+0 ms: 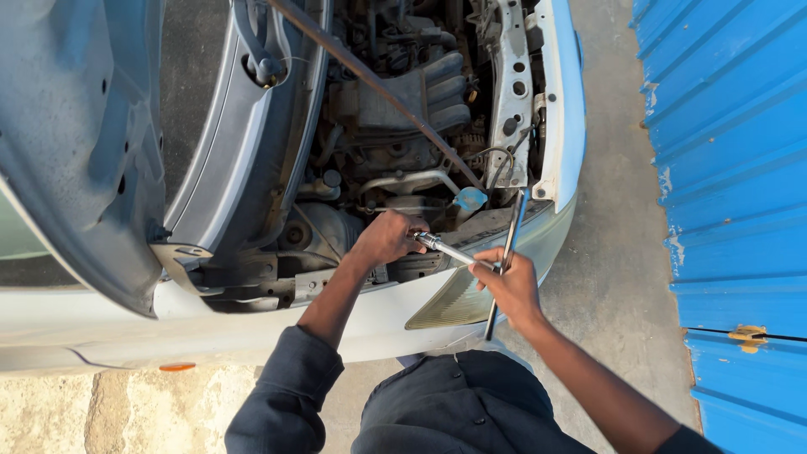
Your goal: The person uses a socket wrench and an extension bar to loosen and tighten various bolts within the engine bay of a car.
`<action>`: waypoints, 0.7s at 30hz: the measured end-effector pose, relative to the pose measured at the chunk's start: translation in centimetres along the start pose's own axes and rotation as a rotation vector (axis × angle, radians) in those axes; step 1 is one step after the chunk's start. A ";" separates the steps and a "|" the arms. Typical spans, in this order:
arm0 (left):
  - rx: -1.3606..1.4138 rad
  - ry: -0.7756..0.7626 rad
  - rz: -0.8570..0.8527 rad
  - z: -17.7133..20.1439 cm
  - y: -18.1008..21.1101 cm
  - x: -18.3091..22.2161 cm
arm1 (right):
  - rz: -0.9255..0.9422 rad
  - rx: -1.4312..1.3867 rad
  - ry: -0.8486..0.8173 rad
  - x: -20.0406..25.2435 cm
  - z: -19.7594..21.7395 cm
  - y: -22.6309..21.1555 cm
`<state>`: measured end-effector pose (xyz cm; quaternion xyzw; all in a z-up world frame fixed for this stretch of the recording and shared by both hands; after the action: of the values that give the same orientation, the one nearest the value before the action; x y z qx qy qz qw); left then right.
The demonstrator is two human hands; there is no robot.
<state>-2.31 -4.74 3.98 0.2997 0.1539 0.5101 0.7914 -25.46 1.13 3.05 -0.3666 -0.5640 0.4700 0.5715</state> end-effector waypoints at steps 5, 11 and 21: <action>-0.047 0.004 0.237 -1.0 0.2 0.1 | 0.136 0.299 -0.158 -7.2 2.0 -3.2; 0.001 0.100 0.303 -2.1 0.1 0.1 | 0.096 0.491 -0.430 -13.3 1.2 -5.6; 0.004 0.114 0.289 -2.6 -1.6 -0.2 | -0.008 0.421 -0.486 -18.6 -0.2 -2.9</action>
<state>-2.67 -4.58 0.99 0.2909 0.1551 0.6347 0.6989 -23.43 -17.36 0.20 -0.1153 -0.5758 0.6478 0.4853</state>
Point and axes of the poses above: each hand's wrist, its own x-axis away from the middle knuckle, its own z-axis out of the back of the hand, y = z × x, the point moved 6 cm from there along -x, towards the middle knuckle, and after that the axes turned 3 degrees about -x, right-handed, at the moved point
